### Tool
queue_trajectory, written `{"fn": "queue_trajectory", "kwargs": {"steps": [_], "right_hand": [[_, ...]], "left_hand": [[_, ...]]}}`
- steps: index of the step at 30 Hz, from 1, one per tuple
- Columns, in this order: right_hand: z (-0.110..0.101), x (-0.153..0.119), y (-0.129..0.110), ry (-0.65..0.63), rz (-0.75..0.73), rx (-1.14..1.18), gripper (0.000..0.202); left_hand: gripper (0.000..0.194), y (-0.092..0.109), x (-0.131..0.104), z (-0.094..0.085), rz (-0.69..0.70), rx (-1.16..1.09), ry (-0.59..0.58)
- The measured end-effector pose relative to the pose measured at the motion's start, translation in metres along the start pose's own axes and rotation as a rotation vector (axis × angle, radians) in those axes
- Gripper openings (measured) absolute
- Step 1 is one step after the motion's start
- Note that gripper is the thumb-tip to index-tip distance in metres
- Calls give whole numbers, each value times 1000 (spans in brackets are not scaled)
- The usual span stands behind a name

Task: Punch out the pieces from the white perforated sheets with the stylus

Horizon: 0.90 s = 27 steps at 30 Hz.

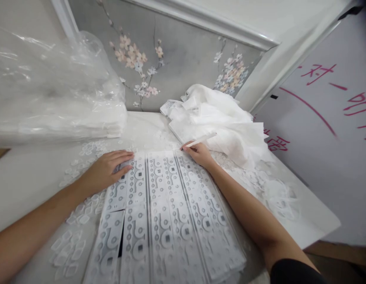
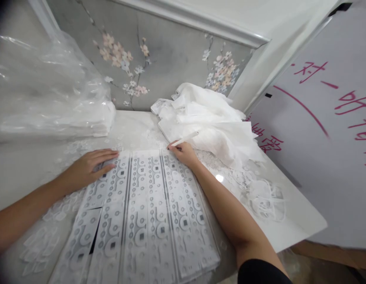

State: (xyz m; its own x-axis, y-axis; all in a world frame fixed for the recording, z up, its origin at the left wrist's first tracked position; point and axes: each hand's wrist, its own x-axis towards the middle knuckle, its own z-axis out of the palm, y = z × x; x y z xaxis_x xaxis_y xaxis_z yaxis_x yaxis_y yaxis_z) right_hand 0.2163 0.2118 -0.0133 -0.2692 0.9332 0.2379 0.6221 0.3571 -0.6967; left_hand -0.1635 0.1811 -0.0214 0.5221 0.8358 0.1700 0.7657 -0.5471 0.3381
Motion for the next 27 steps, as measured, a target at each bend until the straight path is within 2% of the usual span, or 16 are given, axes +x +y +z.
{"fn": "queue_trajectory", "kwargs": {"steps": [7,12,19,22,27], "right_hand": [[2,0,-1,1,-32,-36,31],[0,-5,1,-25,-245,-193,28],[-10,-7,-3,-174,-478,-546,32],[-7,-6,-5,-170,-469,-606,31],[4,-4,-1,-45,-318,-532,33]], "left_hand": [[59,-1,0,0,13,5,3],[58,-4,0,2,16,6,9],[60,-5,2,3,36,15,15],[61,-4,2,1,38,15,13],[61,0,1,0,36,9,11]]}}
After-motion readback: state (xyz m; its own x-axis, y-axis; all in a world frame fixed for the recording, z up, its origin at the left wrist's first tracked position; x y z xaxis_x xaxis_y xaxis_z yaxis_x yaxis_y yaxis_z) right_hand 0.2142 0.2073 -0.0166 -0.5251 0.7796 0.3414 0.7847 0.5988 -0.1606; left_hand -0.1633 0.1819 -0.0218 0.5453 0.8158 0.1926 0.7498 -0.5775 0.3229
